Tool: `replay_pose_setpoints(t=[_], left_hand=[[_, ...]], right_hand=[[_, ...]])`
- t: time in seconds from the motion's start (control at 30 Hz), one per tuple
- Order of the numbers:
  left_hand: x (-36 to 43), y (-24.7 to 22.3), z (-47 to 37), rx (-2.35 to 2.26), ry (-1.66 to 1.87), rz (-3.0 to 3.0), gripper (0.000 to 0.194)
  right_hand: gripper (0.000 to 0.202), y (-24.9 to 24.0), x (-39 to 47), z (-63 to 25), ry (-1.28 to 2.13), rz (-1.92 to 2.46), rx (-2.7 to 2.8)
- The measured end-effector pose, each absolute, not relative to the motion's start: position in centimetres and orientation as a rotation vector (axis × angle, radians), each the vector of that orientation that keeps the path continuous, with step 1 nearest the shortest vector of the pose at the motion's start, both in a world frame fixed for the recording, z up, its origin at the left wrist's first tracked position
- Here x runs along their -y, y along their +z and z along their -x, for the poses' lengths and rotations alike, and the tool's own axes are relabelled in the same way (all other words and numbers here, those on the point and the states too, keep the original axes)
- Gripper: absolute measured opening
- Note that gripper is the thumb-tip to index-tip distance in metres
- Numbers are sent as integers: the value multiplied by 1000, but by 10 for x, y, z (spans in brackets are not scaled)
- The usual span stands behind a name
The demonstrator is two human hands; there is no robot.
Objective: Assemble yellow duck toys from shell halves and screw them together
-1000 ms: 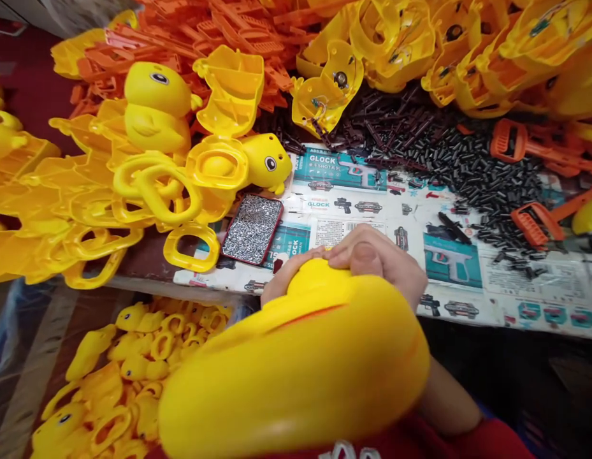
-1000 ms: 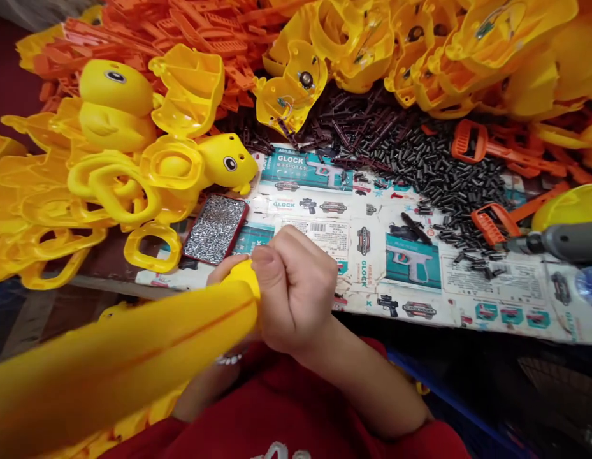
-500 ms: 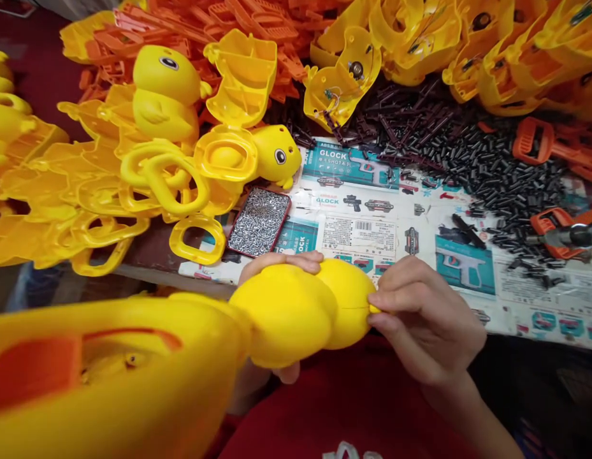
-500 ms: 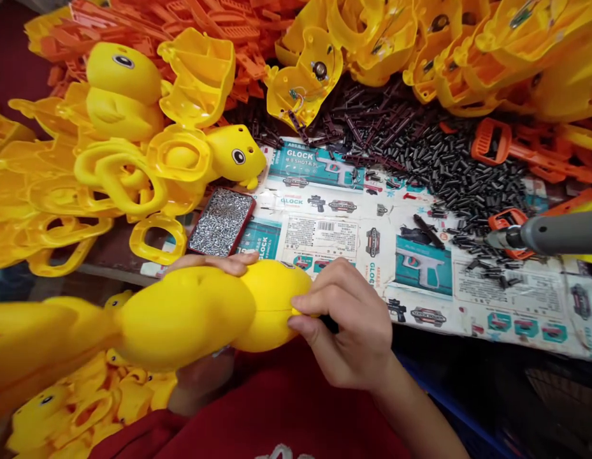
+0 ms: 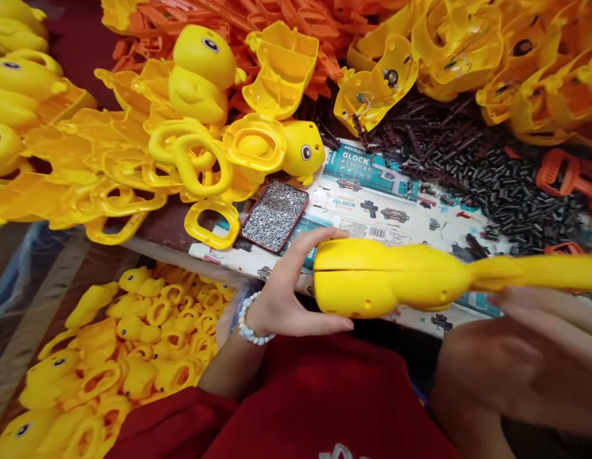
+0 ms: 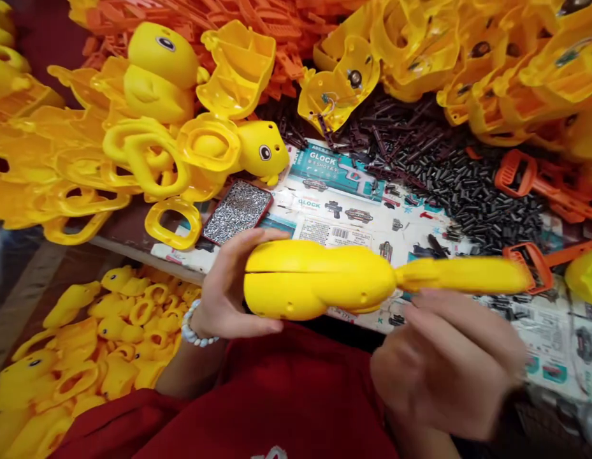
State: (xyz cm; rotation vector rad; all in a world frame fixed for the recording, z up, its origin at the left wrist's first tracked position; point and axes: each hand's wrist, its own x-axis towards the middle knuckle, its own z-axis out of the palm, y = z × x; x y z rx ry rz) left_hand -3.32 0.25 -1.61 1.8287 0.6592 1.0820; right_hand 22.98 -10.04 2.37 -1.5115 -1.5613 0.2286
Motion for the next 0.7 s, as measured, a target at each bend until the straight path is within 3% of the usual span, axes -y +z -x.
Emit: replay_pose_setpoints(t=[0.17, 0.33, 0.4, 0.57, 0.7], left_hand=[[3, -26, 23, -570, 1181, -1993, 88], [13, -27, 7, -780, 1118, -1921, 106], [15, -25, 3, -821, 1189, -1896, 98], [12, -24, -7, -844, 1464, -1817, 55], [10, -27, -10, -842, 1497, -1810, 53]], right_hand=[[30, 8, 71, -193, -18, 1546, 1803], [28, -3, 50, -164, -151, 1488, 1853], [28, -4, 49, -161, -177, 1482, 1808], [28, -6, 51, -157, -235, 1454, 1730], [25, -9, 48, -155, -217, 1450, 1684]])
